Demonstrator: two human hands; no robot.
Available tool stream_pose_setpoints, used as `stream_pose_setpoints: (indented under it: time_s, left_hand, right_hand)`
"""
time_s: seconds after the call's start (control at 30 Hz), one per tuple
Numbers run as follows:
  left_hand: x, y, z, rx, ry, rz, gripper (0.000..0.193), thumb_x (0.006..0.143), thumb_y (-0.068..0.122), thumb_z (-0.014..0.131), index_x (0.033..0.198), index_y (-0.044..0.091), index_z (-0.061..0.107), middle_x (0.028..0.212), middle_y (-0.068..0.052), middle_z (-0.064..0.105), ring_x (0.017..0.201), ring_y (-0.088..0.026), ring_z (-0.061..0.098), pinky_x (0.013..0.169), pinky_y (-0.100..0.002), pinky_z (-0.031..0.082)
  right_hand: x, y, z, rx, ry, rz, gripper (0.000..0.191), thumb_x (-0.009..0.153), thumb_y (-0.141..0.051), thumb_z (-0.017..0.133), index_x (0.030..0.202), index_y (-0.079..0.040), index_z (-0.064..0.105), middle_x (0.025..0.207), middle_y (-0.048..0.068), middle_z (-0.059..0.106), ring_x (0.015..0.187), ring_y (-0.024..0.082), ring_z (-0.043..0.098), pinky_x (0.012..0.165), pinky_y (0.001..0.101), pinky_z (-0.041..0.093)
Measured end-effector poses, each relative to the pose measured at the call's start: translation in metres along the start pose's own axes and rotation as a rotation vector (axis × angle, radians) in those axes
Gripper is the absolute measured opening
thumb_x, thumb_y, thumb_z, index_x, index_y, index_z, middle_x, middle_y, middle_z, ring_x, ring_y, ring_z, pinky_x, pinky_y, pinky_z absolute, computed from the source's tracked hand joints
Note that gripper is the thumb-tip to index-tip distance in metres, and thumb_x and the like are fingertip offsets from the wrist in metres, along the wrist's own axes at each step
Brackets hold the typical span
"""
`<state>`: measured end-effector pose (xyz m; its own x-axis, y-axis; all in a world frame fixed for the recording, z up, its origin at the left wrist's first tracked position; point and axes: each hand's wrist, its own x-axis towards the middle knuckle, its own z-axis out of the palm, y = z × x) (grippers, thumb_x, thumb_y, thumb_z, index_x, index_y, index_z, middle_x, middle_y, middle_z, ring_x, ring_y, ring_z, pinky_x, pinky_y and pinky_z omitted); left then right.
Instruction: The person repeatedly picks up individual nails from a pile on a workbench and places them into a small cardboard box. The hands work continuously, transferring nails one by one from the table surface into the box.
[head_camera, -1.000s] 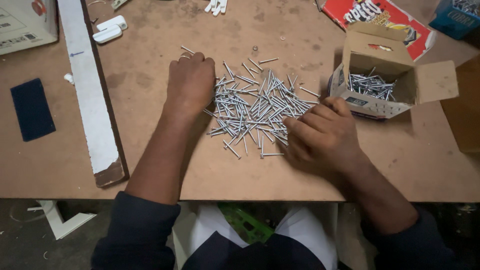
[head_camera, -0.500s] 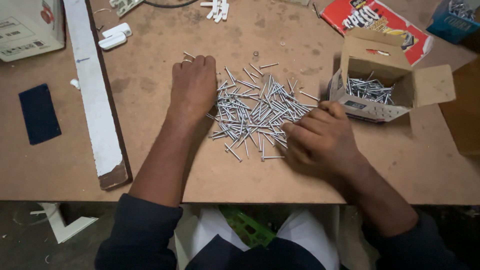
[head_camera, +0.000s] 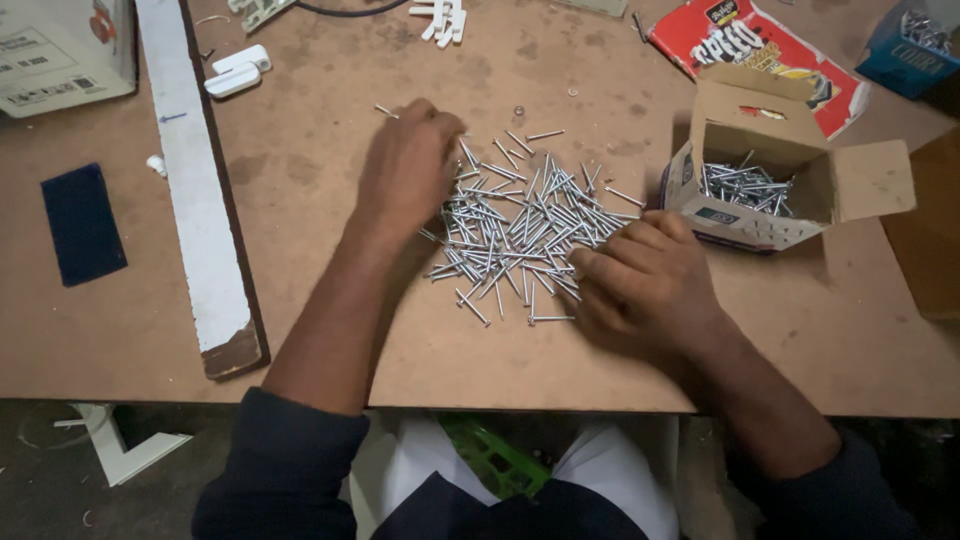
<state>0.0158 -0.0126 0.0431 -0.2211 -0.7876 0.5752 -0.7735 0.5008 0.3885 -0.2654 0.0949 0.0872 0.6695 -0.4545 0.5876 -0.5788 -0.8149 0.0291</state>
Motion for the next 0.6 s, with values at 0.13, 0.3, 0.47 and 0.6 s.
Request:
stream_pose_setpoints:
  time_s: [0.13,0.3,0.47,0.6]
  left_hand:
    - [0.001,0.024,0.018,-0.718,-0.136,-0.089,0.018,0.094,0.011,0.074,0.110,0.003,0.078,0.102,-0.011,0.077,0.090,-0.017,0.073,0.080,-0.031,0.058]
    - [-0.009,0.061,0.044,-1.136,-0.493,-0.131,0.019,0.097,0.013,0.073,0.112,0.001,0.078,0.096,-0.002,0.079,0.086,-0.006,0.072,0.079,-0.024,0.060]
    - [-0.012,0.069,0.044,-1.319,-0.527,-0.203,0.023,0.097,0.015,0.073,0.115,0.002,0.076,0.095,-0.004,0.079,0.084,-0.008,0.074,0.079,-0.026,0.061]
    - [-0.010,0.062,0.031,-0.902,-0.301,-0.124,0.021,0.099,0.020,0.072,0.116,0.010,0.079,0.086,-0.003,0.077,0.078,-0.012,0.073,0.073,-0.029,0.059]
  right_hand:
    - [0.005,-0.004,0.001,0.052,0.062,0.026,0.036,0.074,-0.015,0.086,0.104,-0.004,0.070,0.087,0.007,0.066,0.082,0.026,0.062,0.074,0.0408,0.045]
    - [0.003,-0.002,0.006,0.008,0.115,-0.047,0.041,0.075,-0.014,0.088,0.111,-0.004,0.070,0.098,0.010,0.068,0.087,0.029,0.064,0.072,0.0420,0.049]
    - [-0.007,0.007,0.006,-0.007,0.134,-0.026,0.036,0.081,-0.005,0.084,0.114,-0.004,0.070,0.107,0.011,0.069,0.093,0.029,0.067,0.078,0.0422,0.053]
    - [-0.025,0.003,-0.029,-0.068,0.206,0.134,0.037,0.080,-0.004,0.079,0.116,-0.001,0.069,0.116,0.017,0.069,0.104,0.035,0.067,0.088,0.0449,0.052]
